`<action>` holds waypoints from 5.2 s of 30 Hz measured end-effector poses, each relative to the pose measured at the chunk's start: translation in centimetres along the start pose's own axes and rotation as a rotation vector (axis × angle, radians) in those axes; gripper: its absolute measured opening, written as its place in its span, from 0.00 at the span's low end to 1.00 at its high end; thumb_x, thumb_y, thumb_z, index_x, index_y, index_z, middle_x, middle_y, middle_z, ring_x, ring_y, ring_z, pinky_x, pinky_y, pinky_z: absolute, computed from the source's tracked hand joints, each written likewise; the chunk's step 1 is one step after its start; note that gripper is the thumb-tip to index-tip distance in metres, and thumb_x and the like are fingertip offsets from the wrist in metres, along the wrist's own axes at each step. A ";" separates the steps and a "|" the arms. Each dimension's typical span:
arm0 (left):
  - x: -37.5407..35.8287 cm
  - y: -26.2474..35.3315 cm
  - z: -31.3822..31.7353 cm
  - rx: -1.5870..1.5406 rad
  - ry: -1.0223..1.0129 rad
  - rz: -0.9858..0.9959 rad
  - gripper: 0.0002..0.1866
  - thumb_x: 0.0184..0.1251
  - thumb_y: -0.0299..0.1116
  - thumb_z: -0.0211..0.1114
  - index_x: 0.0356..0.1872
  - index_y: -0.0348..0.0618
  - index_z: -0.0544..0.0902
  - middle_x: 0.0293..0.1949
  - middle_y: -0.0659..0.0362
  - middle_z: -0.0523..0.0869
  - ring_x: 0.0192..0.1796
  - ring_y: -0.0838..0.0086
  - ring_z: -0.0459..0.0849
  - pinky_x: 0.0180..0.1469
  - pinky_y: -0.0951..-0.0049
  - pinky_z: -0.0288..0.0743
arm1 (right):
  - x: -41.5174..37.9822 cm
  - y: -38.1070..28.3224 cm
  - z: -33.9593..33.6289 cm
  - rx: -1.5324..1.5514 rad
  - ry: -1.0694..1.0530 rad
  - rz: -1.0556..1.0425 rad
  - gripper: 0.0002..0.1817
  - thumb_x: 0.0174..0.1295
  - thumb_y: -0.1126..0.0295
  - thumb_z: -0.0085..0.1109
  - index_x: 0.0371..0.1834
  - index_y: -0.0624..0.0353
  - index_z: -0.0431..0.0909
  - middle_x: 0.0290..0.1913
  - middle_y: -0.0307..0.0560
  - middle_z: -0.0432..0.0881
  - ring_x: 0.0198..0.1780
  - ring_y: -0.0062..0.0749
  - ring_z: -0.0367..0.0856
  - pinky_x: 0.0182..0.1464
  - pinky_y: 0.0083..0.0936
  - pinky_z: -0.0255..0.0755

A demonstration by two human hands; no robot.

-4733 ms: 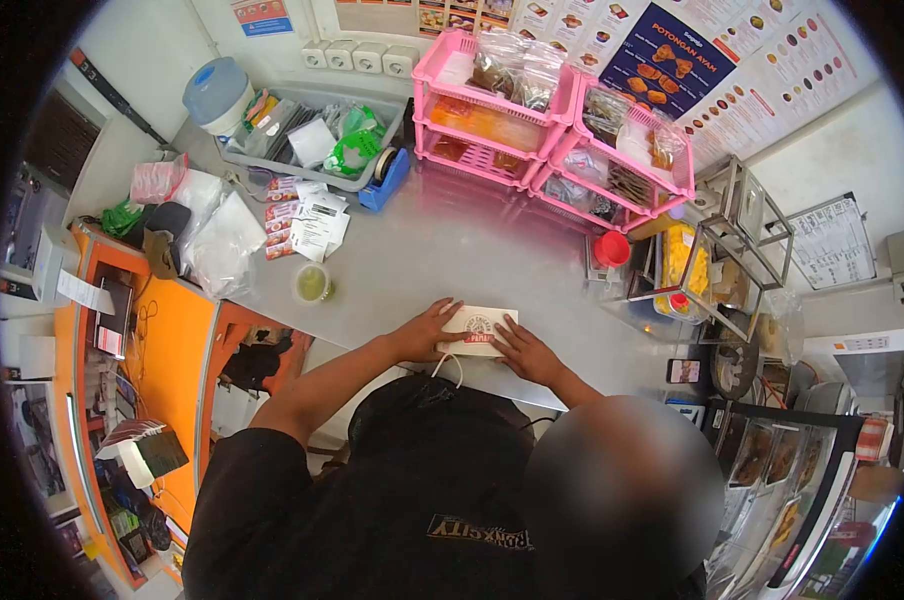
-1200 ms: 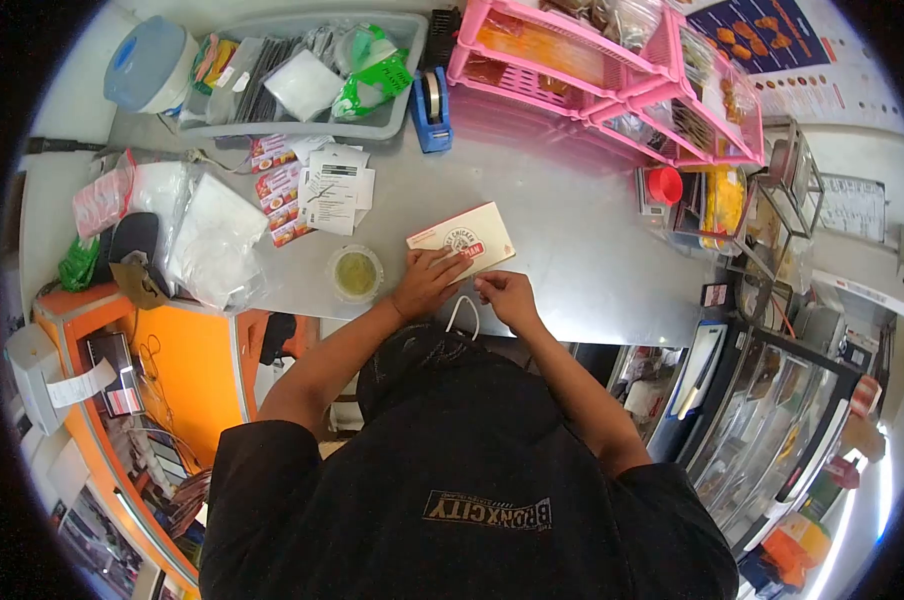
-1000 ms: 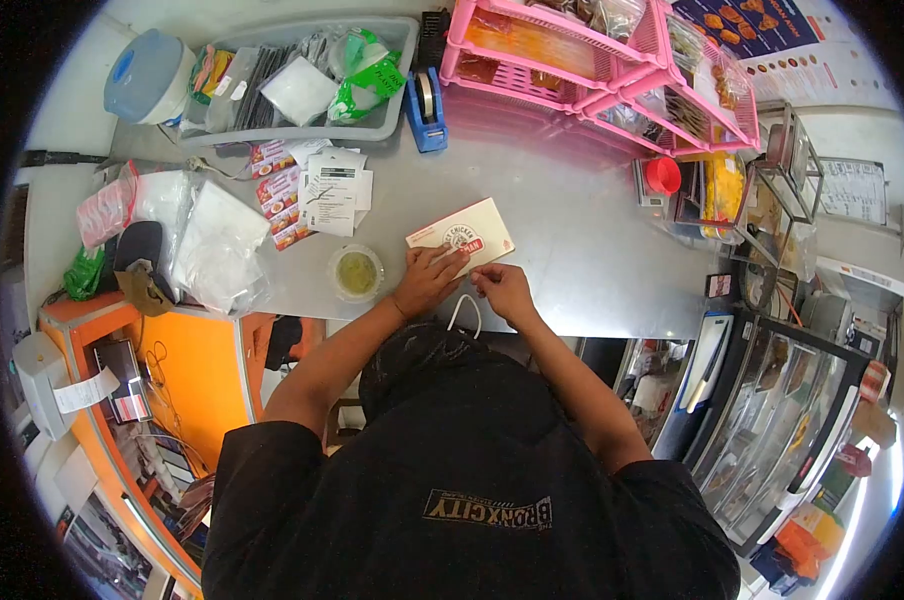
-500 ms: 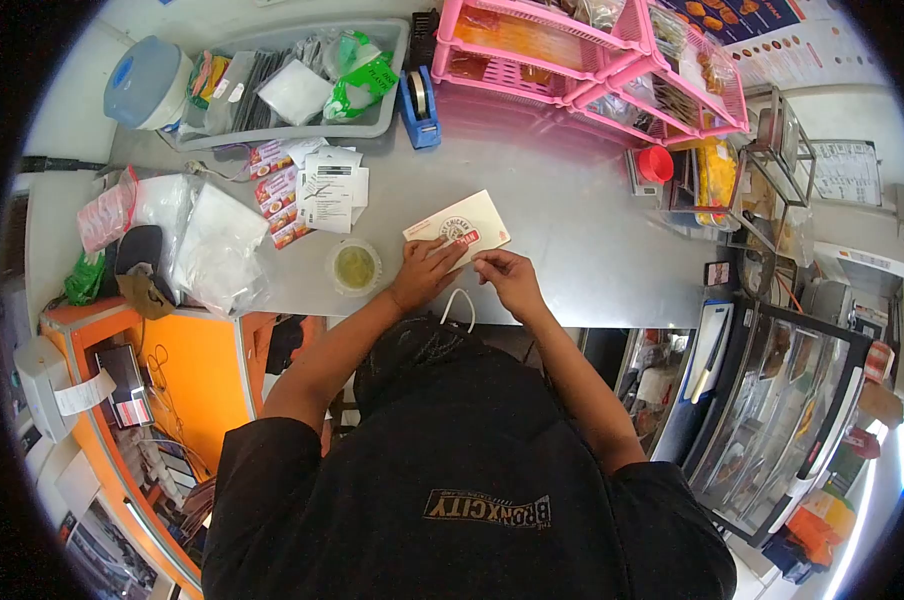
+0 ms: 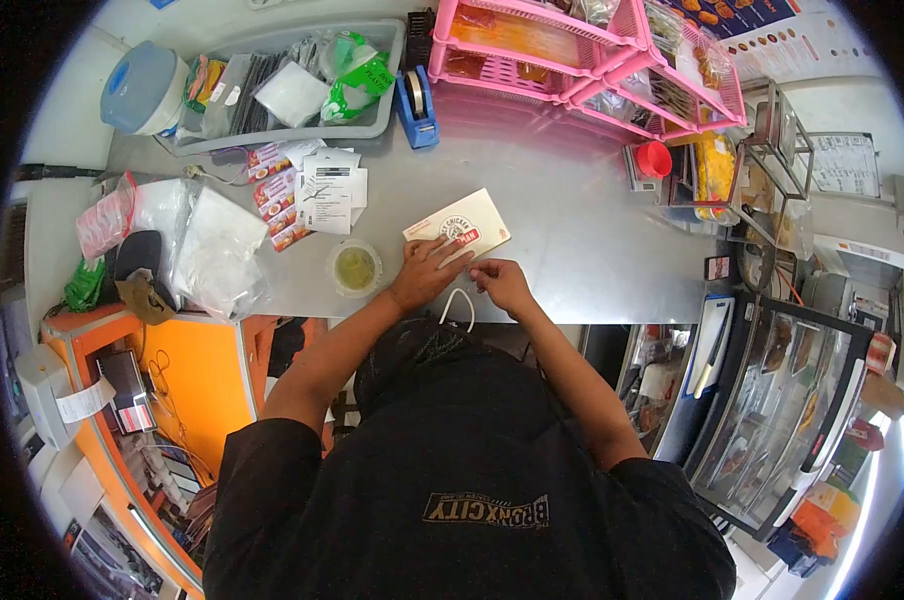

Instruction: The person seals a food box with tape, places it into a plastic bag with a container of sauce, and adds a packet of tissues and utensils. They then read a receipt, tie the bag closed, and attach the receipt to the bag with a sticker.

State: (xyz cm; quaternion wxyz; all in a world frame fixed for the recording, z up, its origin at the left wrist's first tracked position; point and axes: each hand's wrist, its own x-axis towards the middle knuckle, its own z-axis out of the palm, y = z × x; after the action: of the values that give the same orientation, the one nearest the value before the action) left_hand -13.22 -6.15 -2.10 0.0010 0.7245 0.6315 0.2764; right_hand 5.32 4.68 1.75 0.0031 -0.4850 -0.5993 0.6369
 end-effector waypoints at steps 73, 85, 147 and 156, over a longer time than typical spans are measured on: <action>-3.3 -1.2 -49.3 -1.245 0.692 -0.424 0.18 0.70 0.21 0.67 0.37 0.49 0.63 0.29 0.68 0.63 0.34 0.82 0.64 0.39 0.78 0.65 | -14.7 -38.0 21.4 -0.255 -0.440 -1.045 0.18 0.58 0.78 0.72 0.53 0.64 0.84 0.51 0.52 0.88 0.53 0.39 0.86 0.58 0.33 0.78; -2.6 2.1 -46.6 -0.858 0.532 -0.382 0.26 0.67 0.37 0.75 0.59 0.39 0.74 0.54 0.58 0.78 0.54 0.77 0.76 0.57 0.70 0.71 | -17.9 -35.4 13.7 0.210 -0.372 -0.800 0.11 0.74 0.69 0.60 0.45 0.66 0.88 0.31 0.39 0.88 0.33 0.18 0.83 0.38 0.21 0.77; 11.0 24.6 -21.0 -0.396 0.239 -0.447 0.10 0.69 0.29 0.68 0.46 0.35 0.83 0.28 0.62 0.85 0.25 0.80 0.77 0.30 0.73 0.73 | -29.0 -14.5 -20.2 -0.077 1.069 -1.134 0.22 0.47 0.80 0.73 0.44 0.58 0.74 0.20 0.39 0.72 0.18 0.28 0.71 0.23 0.27 0.65; 18.8 25.1 -24.3 -0.643 0.530 -0.389 0.13 0.59 0.17 0.59 0.44 0.33 0.85 0.34 0.62 0.86 0.33 0.78 0.82 0.35 0.79 0.75 | -33.9 -16.8 -14.4 -0.366 0.575 -1.438 0.23 0.53 0.82 0.61 0.56 0.61 0.78 0.39 0.64 0.82 0.44 0.57 0.84 0.48 0.47 0.78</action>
State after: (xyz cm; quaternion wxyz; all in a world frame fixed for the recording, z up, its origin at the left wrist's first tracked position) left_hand 0.86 -2.44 34.80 0.1162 0.4597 0.6165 0.6286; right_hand 22.54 0.54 38.17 0.4882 -0.1177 -0.8363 0.2199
